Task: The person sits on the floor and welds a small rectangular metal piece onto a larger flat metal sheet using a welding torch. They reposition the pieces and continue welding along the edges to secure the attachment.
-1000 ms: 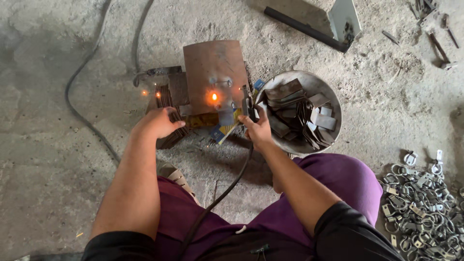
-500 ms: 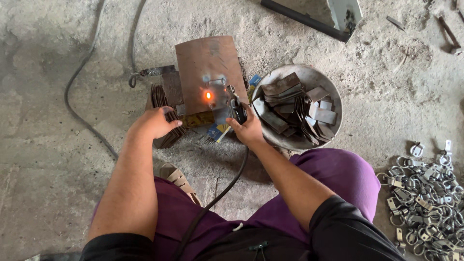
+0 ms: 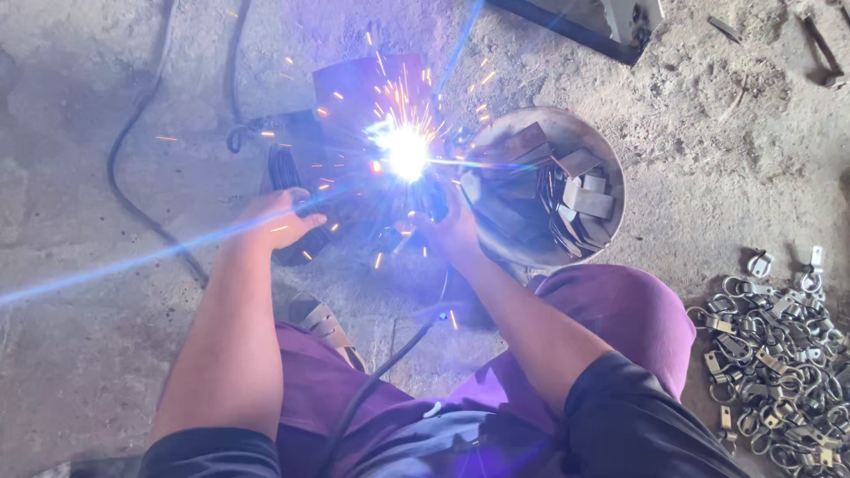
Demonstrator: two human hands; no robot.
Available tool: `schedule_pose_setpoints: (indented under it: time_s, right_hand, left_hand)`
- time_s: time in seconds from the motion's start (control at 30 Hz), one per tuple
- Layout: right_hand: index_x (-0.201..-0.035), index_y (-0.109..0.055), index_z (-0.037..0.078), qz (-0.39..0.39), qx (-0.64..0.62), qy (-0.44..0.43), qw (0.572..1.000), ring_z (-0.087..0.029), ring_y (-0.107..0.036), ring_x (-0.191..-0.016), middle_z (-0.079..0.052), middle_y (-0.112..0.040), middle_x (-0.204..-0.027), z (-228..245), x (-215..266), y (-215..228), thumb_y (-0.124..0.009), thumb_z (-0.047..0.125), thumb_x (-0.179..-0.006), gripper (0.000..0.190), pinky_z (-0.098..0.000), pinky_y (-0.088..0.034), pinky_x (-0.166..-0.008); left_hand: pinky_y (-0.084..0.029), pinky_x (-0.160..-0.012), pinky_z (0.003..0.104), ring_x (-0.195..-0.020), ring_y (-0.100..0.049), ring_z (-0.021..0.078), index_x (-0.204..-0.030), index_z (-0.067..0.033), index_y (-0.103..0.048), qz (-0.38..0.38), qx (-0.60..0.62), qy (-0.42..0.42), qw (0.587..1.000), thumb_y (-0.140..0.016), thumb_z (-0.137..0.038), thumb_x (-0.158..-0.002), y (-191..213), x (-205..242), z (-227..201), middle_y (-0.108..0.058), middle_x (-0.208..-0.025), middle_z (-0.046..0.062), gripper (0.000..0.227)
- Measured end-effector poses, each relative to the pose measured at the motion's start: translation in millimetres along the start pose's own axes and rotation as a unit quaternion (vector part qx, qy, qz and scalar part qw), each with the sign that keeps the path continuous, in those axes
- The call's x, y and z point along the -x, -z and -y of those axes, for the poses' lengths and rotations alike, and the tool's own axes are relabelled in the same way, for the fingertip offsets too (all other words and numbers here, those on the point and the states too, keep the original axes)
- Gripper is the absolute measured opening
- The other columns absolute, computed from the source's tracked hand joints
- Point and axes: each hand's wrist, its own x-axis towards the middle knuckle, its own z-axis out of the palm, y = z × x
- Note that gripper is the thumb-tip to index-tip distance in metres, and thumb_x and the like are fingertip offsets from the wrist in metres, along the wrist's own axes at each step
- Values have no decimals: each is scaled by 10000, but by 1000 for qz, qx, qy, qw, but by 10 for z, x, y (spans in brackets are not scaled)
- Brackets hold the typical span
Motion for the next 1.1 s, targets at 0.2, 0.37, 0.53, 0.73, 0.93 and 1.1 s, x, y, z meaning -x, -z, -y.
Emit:
schedule_pose_setpoints:
  time_s: [0.2, 0.37, 0.53, 0.73, 0.93, 1.1]
  right_hand:
    - [-1490, -418, 69, 23, -6, -83, 996, -293, -653, -1270, -170, -649, -1346, 19, 8, 14, -819, 463, -771, 913, -393, -512, -1064]
    - [-1471, -498, 79, 17, -3, -46, 999, -309, -632, -1282, -176, -655, -1354, 200, 47, 86, -784, 424, -787, 818, -406, -490, -1066]
    - [-1485, -488, 128, 23, 11, -76, 997, -298, -635, -1244, -159, -652, -1349, 339, 35, 116, -777, 399, -770, 817, -409, -494, -1038]
    - [-1491, -475, 147, 50, -17, -105, 993, -317, -746, -1030, -148, -731, -1207, 299, 68, 116, -785, 360, -770, 813, -404, -582, -914]
    - [-1470, -457, 47, 1, 32, 49, 998, -316, -712, -1113, -188, -697, -1216, 117, 53, 60, -837, 360, -818, 817, -405, -564, -951]
    - [-1448, -515, 58, 4, 21, 22, 1000, -319, -720, -1116, -177, -713, -1224, 78, 44, 42, -818, 365, -785, 791, -397, -568, -952]
  left_hand:
    - [-509, -1037, 476, -1250, -630, 369, -1532, -228, -488, 3, -36, -2, 999, -684, -629, -880, -59, -117, 19, -703, -1287, 169, 790]
    - [-506, -1052, 473, -1253, -638, 352, -1525, -261, -498, 9, 5, 53, 999, -729, -599, -839, -20, -26, -8, -678, -1342, 143, 799]
    - [-498, -1061, 463, -1260, -634, 348, -1520, -251, -504, -2, 3, 45, 999, -750, -595, -831, 21, 27, -68, -669, -1359, 144, 808]
    - [-493, -1061, 465, -1267, -620, 343, -1519, -248, -492, -5, -3, 22, 1000, -713, -605, -861, -27, -39, -10, -669, -1348, 141, 781]
    - [-525, -1032, 462, -1211, -658, 377, -1464, -186, -567, -38, -8, -24, 999, -723, -607, -851, -105, -129, 106, -709, -1270, 200, 760]
    - [-525, -1020, 465, -1194, -659, 395, -1440, -189, -597, -48, 4, -19, 999, -741, -606, -826, -117, -93, 119, -692, -1283, 209, 756]
